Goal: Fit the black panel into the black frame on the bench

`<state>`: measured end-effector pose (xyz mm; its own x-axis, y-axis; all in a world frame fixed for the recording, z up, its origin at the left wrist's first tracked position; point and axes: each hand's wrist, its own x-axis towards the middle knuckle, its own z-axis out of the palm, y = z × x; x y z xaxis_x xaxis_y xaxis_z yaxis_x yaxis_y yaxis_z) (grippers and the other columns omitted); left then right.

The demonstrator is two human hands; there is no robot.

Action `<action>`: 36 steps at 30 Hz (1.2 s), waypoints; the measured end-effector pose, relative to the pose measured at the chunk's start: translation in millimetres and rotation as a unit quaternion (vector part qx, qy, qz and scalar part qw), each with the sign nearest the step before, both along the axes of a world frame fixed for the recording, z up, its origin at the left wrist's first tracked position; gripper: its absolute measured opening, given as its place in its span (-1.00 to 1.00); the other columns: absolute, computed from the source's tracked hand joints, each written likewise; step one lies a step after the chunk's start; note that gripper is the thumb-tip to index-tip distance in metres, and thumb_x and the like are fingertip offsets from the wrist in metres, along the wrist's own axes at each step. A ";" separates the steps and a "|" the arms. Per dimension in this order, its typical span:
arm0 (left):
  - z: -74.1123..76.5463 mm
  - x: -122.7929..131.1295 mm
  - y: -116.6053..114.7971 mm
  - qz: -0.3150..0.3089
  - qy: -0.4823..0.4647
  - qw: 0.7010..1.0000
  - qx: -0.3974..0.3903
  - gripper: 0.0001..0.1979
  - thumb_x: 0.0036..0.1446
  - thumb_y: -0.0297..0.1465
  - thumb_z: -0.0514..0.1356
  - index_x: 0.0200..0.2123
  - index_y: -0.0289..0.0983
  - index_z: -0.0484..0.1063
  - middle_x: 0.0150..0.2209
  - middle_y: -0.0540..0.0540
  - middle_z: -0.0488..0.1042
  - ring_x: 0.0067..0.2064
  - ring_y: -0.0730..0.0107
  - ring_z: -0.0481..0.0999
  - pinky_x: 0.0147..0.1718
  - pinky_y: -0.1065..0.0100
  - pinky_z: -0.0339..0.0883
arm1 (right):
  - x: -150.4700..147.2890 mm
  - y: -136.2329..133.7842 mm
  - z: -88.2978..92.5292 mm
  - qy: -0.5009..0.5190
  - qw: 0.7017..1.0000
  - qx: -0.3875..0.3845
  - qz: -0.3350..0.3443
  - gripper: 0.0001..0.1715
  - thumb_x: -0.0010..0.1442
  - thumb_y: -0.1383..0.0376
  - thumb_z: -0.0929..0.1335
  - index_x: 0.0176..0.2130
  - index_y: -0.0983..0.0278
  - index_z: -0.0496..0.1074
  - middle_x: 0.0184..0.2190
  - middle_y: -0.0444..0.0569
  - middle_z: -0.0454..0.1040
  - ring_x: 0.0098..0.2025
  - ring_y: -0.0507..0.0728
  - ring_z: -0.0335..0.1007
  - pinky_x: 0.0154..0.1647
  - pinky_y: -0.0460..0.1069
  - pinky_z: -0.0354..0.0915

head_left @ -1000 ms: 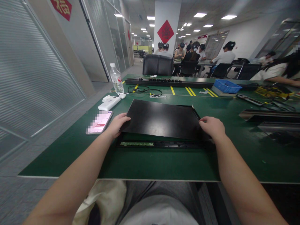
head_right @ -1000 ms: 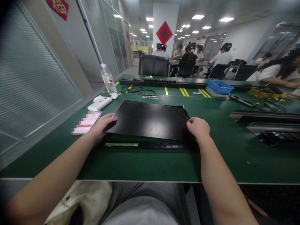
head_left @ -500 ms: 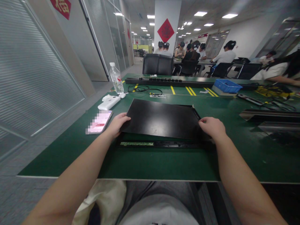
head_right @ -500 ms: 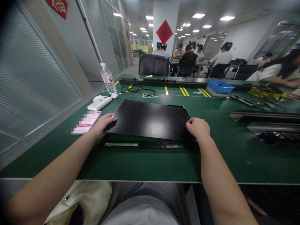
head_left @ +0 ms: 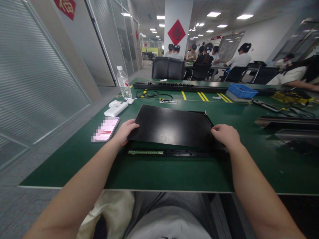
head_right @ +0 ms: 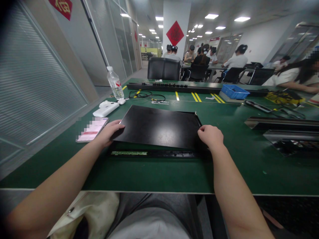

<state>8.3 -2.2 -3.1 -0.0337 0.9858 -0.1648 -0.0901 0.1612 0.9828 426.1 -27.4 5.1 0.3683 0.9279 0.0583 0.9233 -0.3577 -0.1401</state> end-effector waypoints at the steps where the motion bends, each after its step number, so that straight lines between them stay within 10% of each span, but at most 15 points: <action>1: 0.1 0.1 -0.1 0.001 0.001 1.000 0.000 -0.66 -0.19 -0.42 0.32 -0.23 -0.26 0.51 -0.43 -0.06 0.55 -0.36 0.22 0.60 -0.43 0.37 0.41 | 0.4 0.2 -0.3 0.000 1.000 -0.001 0.001 -0.59 0.18 0.17 0.33 -0.10 0.17 0.70 -0.18 0.11 0.66 -0.14 0.29 0.57 -0.16 0.05 0.39; 36: -2.0 -0.1 -0.1 0.001 0.005 1.000 0.005 -0.65 -0.17 -0.43 0.32 -0.21 -0.30 0.54 -0.42 -0.07 0.60 -0.35 0.21 0.62 -0.45 0.39 0.42 | 2.0 1.1 -1.1 -0.006 1.000 -0.002 0.003 -0.55 0.19 0.16 0.31 -0.06 0.16 0.69 -0.16 0.12 0.66 -0.10 0.31 0.57 -0.14 0.06 0.39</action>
